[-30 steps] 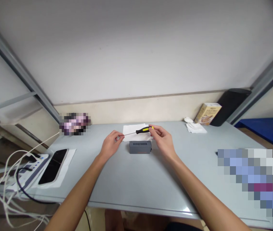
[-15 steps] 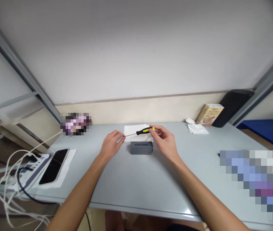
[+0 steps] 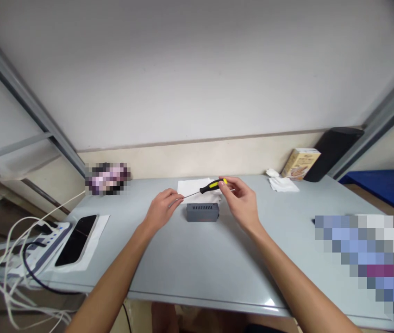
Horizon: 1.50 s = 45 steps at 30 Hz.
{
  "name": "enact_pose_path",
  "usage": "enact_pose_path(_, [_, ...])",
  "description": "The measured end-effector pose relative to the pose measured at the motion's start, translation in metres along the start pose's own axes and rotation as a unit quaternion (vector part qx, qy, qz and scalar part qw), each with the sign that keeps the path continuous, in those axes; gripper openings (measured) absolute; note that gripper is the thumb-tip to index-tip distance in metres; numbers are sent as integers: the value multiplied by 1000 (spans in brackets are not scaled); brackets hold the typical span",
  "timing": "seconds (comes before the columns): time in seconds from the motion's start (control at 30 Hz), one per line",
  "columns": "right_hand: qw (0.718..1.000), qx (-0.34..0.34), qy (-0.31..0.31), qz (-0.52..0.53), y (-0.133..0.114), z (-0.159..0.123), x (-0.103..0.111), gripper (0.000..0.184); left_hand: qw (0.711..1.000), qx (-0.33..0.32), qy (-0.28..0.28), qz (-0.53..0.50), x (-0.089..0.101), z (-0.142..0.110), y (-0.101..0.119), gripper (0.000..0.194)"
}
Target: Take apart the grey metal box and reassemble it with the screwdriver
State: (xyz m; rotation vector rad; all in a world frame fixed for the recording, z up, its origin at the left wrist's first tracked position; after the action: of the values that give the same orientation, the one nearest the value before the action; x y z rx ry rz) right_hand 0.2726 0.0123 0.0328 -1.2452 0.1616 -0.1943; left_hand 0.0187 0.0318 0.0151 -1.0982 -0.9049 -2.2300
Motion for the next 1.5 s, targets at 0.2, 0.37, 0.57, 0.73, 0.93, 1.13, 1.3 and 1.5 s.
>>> enact_pose_path(0.2, [998, 37, 57, 5, -3, 8, 17, 45, 998, 37, 4, -56, 2, 0, 5, 31])
enact_pose_path(0.37, [981, 93, 168, 37, -9, 18, 46, 44, 997, 0, 8, -77, -3, -2, 20, 32])
enact_pose_path(0.57, [976, 94, 193, 45, -11, 22, 58, 42, 996, -60, -17, -63, -15, -4, 43, 33])
enact_pose_path(0.73, [978, 102, 178, 27, -11, 20, 56, 39, 993, -93, -53, -53, -19, -4, 50, 35])
enact_pose_path(0.93, [979, 109, 174, 7, -9, 20, 56, 40, 993, -103, -49, -36, -20, -4, 49, 35])
enact_pose_path(1.13, [979, 120, 164, 7, -8, 20, 55, 39, 991, -115, -56, -28, -22, -4, 52, 36])
enact_pose_path(1.3, [981, 129, 142, -10, -13, 17, 52, 39, 991, -120, -45, -35, -22, -2, 60, 40])
enact_pose_path(1.5, [986, 153, 67, -24, -28, 10, 44, 39, 990, -115, -71, -42, -31, 0, 71, 43])
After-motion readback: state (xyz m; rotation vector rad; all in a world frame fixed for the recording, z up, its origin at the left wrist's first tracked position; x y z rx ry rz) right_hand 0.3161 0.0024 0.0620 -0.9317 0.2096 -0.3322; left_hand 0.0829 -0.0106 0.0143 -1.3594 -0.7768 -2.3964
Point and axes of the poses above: each hand's wrist, its own z-axis towards the middle knuckle, its own x-axis out of the back of the hand, y = z × x, the point moved 4 cm from there along z, towards the middle knuckle, and after that the axes turned 5 degrees about -y, right-handed, at the moved point
